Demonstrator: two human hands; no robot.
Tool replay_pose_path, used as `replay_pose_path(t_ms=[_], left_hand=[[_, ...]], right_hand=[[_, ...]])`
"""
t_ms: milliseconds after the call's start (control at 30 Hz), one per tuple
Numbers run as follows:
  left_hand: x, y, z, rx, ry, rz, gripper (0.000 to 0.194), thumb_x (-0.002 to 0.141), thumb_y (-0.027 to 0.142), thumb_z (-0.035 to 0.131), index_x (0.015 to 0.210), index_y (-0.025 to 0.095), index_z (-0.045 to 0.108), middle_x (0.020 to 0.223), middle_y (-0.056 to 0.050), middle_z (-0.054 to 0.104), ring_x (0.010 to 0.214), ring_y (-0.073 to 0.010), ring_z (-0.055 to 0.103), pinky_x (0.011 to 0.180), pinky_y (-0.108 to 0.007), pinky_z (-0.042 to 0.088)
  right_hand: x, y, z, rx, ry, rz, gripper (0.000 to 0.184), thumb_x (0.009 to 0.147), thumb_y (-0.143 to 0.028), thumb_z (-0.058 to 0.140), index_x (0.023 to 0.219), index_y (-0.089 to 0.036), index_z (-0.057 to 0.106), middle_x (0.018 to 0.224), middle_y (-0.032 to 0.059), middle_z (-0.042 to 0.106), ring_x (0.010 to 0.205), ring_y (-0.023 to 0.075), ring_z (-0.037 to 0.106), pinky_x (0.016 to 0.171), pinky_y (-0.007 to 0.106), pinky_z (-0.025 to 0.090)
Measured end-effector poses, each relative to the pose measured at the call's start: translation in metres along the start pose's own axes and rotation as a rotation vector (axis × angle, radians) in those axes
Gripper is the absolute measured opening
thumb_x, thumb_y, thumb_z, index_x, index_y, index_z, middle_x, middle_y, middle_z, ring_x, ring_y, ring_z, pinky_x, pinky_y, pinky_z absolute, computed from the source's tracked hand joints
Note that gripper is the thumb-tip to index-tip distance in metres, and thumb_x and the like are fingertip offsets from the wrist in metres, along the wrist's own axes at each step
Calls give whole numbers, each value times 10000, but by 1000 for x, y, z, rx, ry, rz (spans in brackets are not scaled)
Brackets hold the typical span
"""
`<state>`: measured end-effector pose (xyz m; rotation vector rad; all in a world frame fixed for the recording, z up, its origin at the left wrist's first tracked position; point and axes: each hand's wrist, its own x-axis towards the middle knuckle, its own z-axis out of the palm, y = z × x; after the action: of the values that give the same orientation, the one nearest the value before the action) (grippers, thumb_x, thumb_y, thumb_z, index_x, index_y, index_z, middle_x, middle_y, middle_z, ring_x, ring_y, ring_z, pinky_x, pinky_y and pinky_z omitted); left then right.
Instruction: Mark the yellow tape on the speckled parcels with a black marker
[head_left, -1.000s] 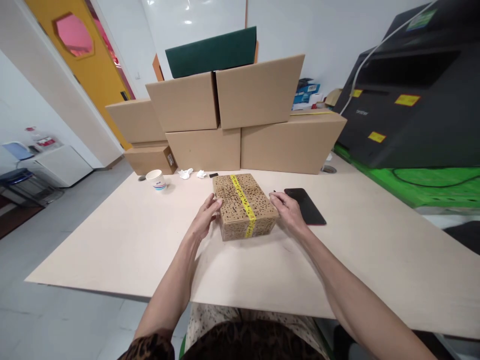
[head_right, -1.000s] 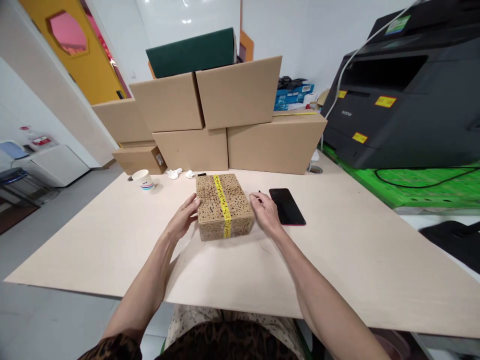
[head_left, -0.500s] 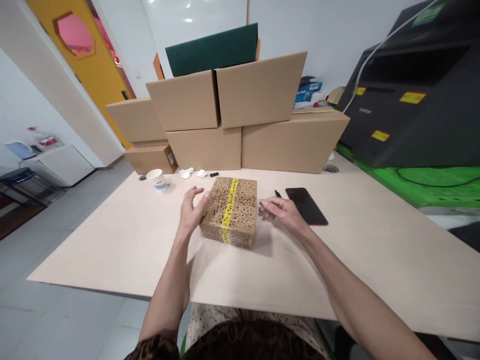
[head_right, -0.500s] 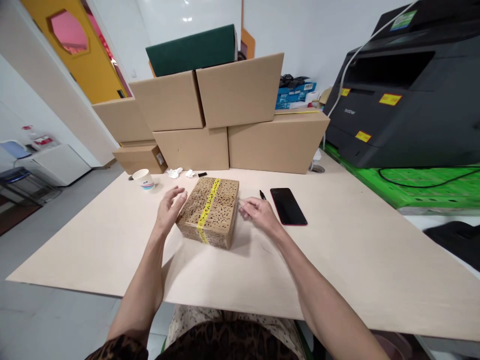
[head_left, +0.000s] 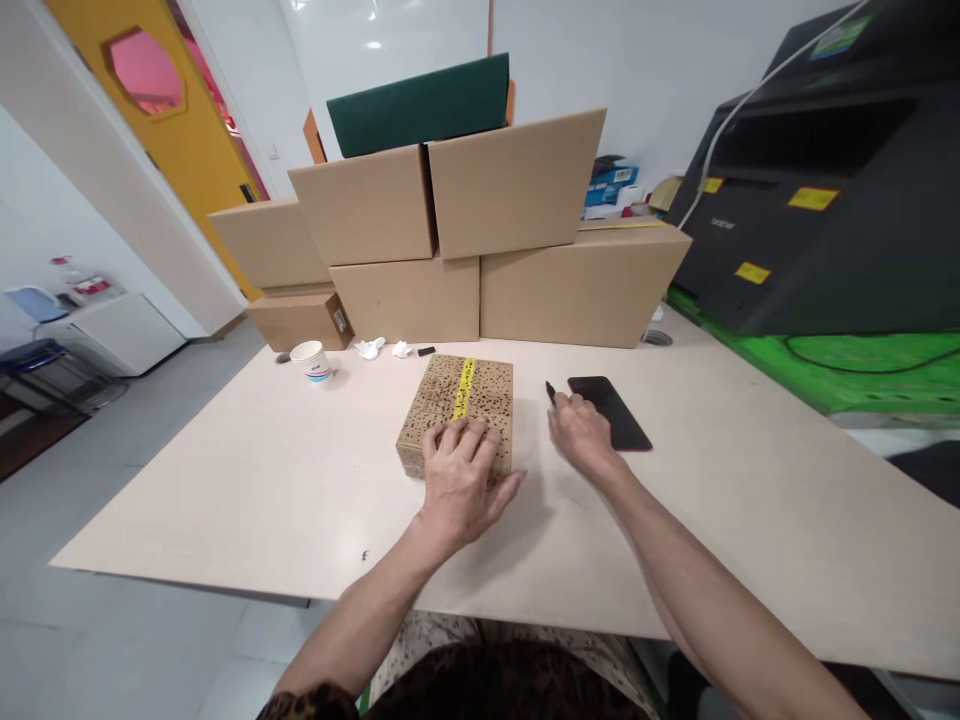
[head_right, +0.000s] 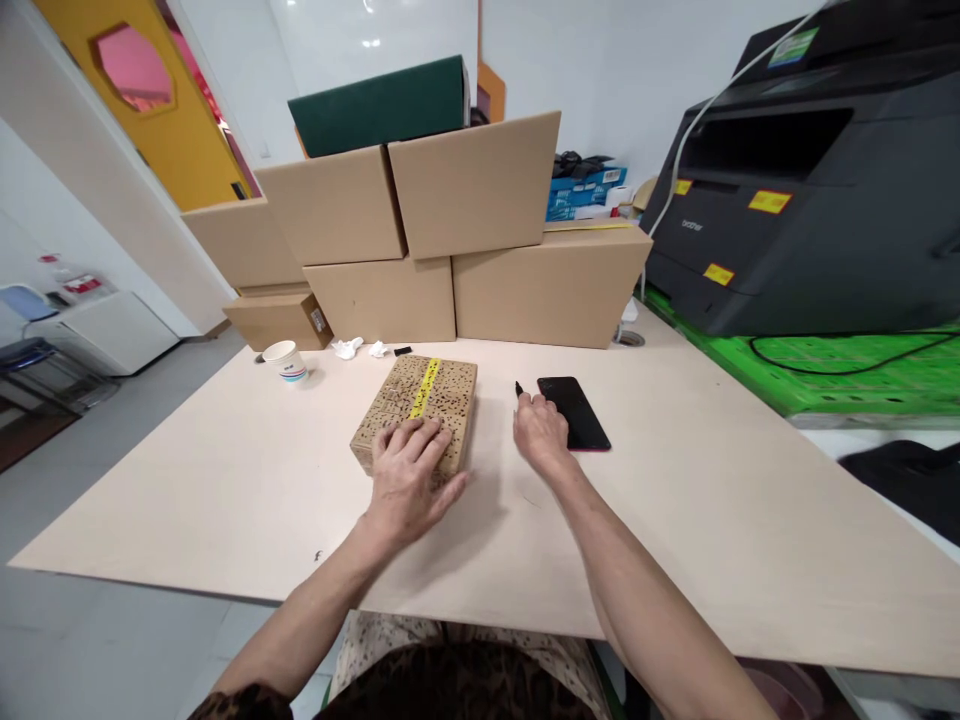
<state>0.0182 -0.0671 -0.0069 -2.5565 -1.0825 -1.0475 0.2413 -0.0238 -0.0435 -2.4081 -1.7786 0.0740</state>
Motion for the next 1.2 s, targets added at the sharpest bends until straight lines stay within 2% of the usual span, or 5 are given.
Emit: replay_pose_path(t_ms=[500, 667, 967, 1067, 1200], left_hand=[[-29, -39, -12, -315, -78, 145, 443, 852, 221, 585, 1293, 247, 624, 1304, -104, 730, 1333, -286, 601, 1243, -613, 99], [-23, -59, -27, -459, -177, 16, 269, 905, 339, 553, 1080, 267, 744, 1167, -79, 787, 1236, -290, 660, 1245, -629, 136], [7, -57, -26, -552, -118, -212, 460, 999, 514, 449, 732, 257, 722, 826, -53, 784, 868, -224, 729, 1100, -507, 456], [11, -61, -14, -442, -50, -333, 369, 870, 547, 658, 1056, 242, 752, 1228, -113, 734, 1201, -289, 651, 1114, -538, 445], [9, -69, -3, -371, -162, -493, 984, 710, 641, 777, 1515, 172, 460, 1664, -223, 298, 1557, -411, 240, 1216, -652, 258]], right_hand=[[33, 43, -6, 1134, 245, 195, 351, 774, -355, 504, 991, -167, 706, 707, 43, 642, 633, 201, 598, 619, 336, 500], [29, 45, -21, 1632, 346, -58, 423, 677, -362, 570, 1065, -205, 630, 757, -4, 580, 621, 151, 575, 602, 303, 482], [-5, 8, -43, 1510, 636, -222, 363, 766, -413, 766, 994, -264, 526, 730, -48, 570, 616, 124, 566, 619, 275, 494], [-14, -1, -44, 1625, 634, -187, 290, 861, -466, 721, 934, -255, 537, 590, -80, 531, 478, 97, 479, 473, 232, 392], [-21, -5, -48, 1691, 535, -203, 378, 873, -565, 683, 986, -205, 666, 618, -30, 618, 477, 98, 512, 467, 249, 398]])
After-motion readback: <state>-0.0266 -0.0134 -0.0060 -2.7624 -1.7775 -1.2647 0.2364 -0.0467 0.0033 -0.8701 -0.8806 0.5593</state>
